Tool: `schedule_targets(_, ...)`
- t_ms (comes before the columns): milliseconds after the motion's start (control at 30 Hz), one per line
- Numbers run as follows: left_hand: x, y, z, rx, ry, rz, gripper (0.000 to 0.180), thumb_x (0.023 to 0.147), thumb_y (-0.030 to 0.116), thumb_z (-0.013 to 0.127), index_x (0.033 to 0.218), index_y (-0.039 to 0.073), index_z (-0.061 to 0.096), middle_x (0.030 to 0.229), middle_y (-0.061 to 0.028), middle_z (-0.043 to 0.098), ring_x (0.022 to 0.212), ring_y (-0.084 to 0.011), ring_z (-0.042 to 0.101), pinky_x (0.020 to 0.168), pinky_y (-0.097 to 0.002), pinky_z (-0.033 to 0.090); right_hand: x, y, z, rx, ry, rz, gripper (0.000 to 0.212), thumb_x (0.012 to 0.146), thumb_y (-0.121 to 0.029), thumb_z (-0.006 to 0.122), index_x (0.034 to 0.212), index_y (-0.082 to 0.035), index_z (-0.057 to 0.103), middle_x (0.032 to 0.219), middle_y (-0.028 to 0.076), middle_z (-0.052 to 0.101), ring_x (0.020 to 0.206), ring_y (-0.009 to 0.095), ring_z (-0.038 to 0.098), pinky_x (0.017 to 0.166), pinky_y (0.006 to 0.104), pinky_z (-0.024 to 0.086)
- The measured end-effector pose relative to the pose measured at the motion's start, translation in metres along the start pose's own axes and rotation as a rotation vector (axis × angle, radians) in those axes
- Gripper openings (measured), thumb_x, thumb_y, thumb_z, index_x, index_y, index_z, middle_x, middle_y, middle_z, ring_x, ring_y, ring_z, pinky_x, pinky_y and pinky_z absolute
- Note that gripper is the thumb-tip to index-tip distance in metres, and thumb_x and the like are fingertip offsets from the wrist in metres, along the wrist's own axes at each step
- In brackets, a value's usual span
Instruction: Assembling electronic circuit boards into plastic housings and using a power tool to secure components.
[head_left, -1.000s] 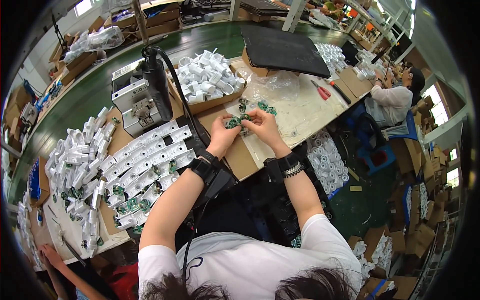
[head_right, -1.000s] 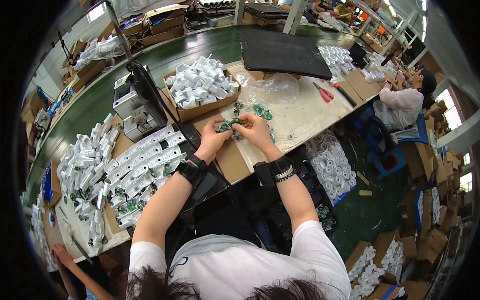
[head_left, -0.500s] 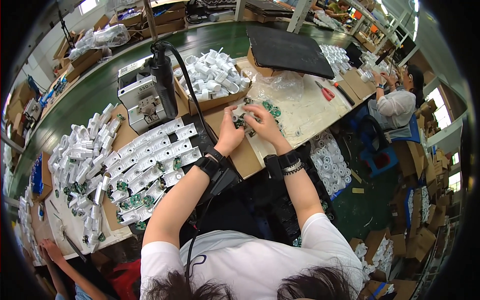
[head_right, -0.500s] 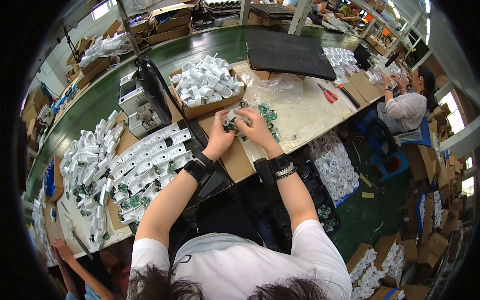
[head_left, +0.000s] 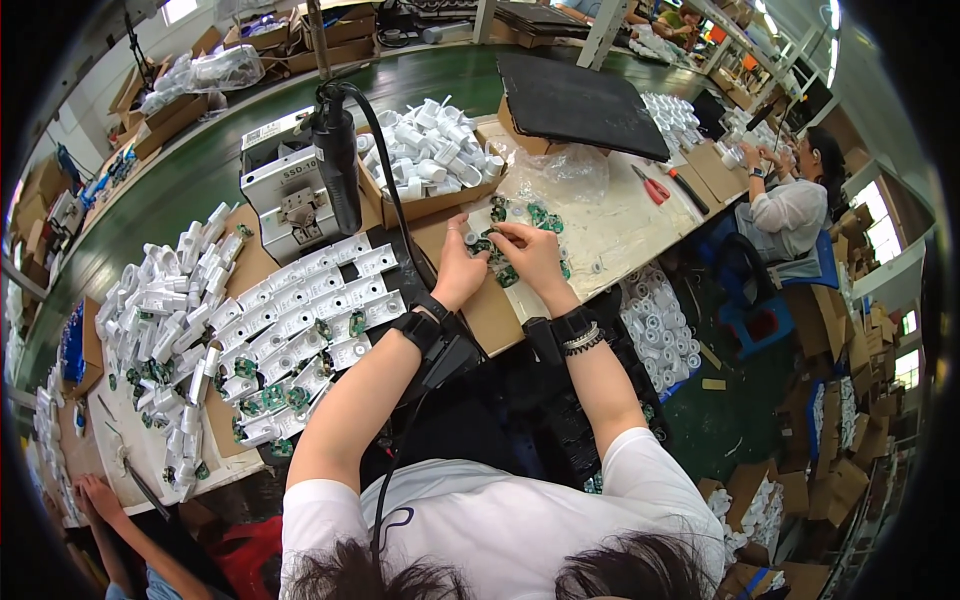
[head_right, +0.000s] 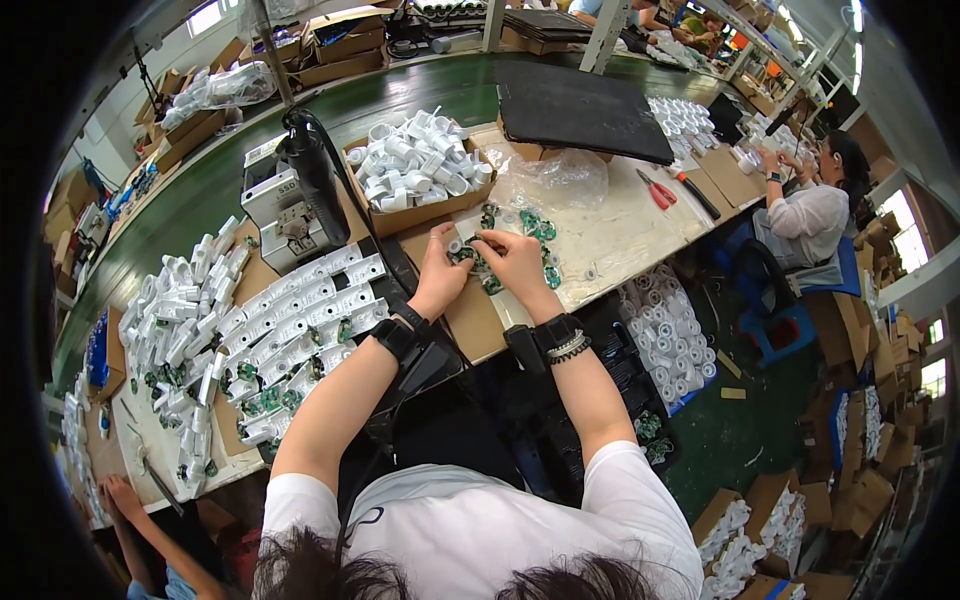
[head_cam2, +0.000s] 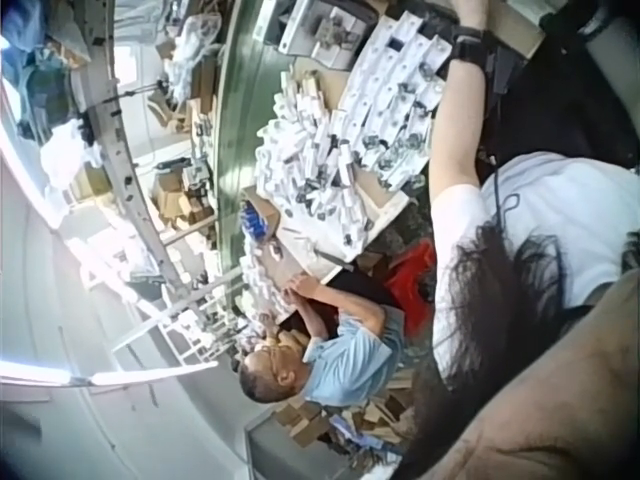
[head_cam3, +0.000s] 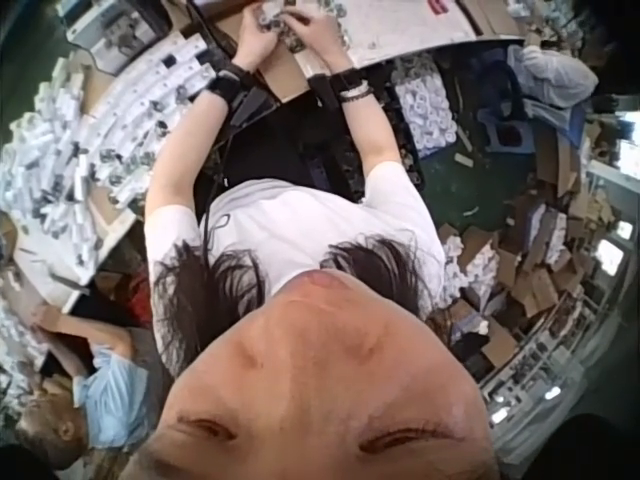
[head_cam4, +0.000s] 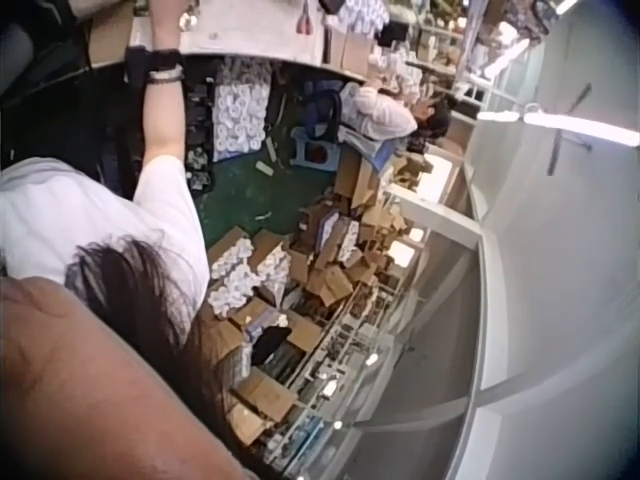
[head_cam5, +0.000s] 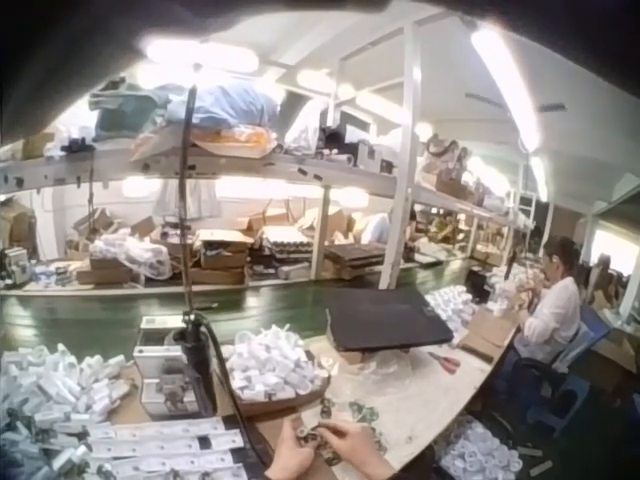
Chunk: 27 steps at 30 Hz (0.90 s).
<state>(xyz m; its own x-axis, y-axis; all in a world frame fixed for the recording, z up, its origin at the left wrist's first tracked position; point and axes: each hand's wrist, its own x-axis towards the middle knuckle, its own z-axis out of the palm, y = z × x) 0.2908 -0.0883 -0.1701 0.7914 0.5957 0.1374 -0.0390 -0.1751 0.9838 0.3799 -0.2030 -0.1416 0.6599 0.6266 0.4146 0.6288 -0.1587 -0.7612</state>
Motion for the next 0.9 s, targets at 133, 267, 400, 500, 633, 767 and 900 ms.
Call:
schedule_targets(133,-0.003,0.006,-0.002,-0.013,-0.062,-0.025,0.062,0.079,-0.004,0.061,0.135,0.004,0.034,0.106,-0.0138,0.059,0.085,-0.0161,0.057,0.074,-0.0284,0.047,-0.001,0.005,0.000,0.120,-0.020,0.025,0.020,0.083,-0.010,0.070,0.098,0.003,0.070,0.084,0.007,0.071,0.073,0.010,0.065,0.067,0.0232,0.052)
schedule_targets(267,-0.004,0.008,-0.001,0.008,-0.110,0.014,0.067,0.080,-0.005,0.060,0.139,0.004,0.030,0.109,-0.0159,0.058,0.092,-0.0182,0.057,0.079,-0.0298,0.047,-0.001,0.012,-0.001,0.251,-0.070,0.016,0.018,0.083,-0.011,0.070,0.096,0.002,0.070,0.084,0.007,0.070,0.069,0.010,0.063,0.063,0.0237,0.050)
schedule_targets(400,-0.007,0.008,-0.004,0.069,-0.155,0.051,0.071,0.080,-0.005,0.059,0.143,0.005,0.026,0.111,-0.0177,0.057,0.094,-0.0200,0.056,0.082,-0.0308,0.046,-0.001,0.002,-0.002,0.175,-0.080,-0.038,0.018,0.082,-0.014,0.070,0.095,-0.002,0.071,0.081,0.010,0.069,0.059,0.014,0.059,0.055,0.0263,0.046)
schedule_targets(500,-0.005,0.004,-0.005,0.071,-0.140,0.109,0.074,0.080,-0.005,0.060,0.144,0.005,0.024,0.110,-0.0182,0.058,0.093,-0.0209,0.057,0.081,-0.0313,0.046,-0.006,-0.008,0.001,0.049,-0.017,-0.083,0.017,0.081,-0.014,0.070,0.094,-0.003,0.071,0.079,0.010,0.068,0.058,0.016,0.059,0.054,0.0272,0.046)
schedule_targets(633,-0.002,0.008,-0.005,0.056,-0.176,0.004,0.076,0.078,-0.005,0.059,0.145,0.003,0.022,0.116,-0.0269,0.056,0.105,-0.0353,0.059,0.088,-0.0386,0.046,-0.009,-0.013,0.006,-0.061,0.069,-0.123,0.015,0.081,-0.010,0.070,0.095,-0.004,0.072,0.076,0.010,0.067,0.061,0.012,0.061,0.055,0.0250,0.046)
schedule_targets(767,-0.007,0.030,-0.008,0.110,-0.166,-0.101,0.074,0.078,-0.004,0.059,0.144,0.002,0.026,0.115,-0.0271,0.056,0.104,-0.0366,0.059,0.088,-0.0404,0.047,-0.009,-0.012,0.010,-0.082,0.148,-0.170,0.016,0.081,-0.015,0.070,0.092,-0.004,0.071,0.078,0.012,0.066,0.060,0.022,0.062,0.054,0.0299,0.047)
schedule_targets(900,-0.006,0.022,-0.005,0.172,-0.108,-0.066,0.071,0.078,-0.003,0.060,0.142,0.002,0.030,0.112,-0.0260,0.058,0.102,-0.0381,0.059,0.089,-0.0414,0.047,-0.007,-0.003,0.013,-0.098,0.176,-0.170,0.016,0.081,-0.016,0.070,0.092,-0.004,0.071,0.078,0.012,0.066,0.062,0.024,0.063,0.056,0.0300,0.048)
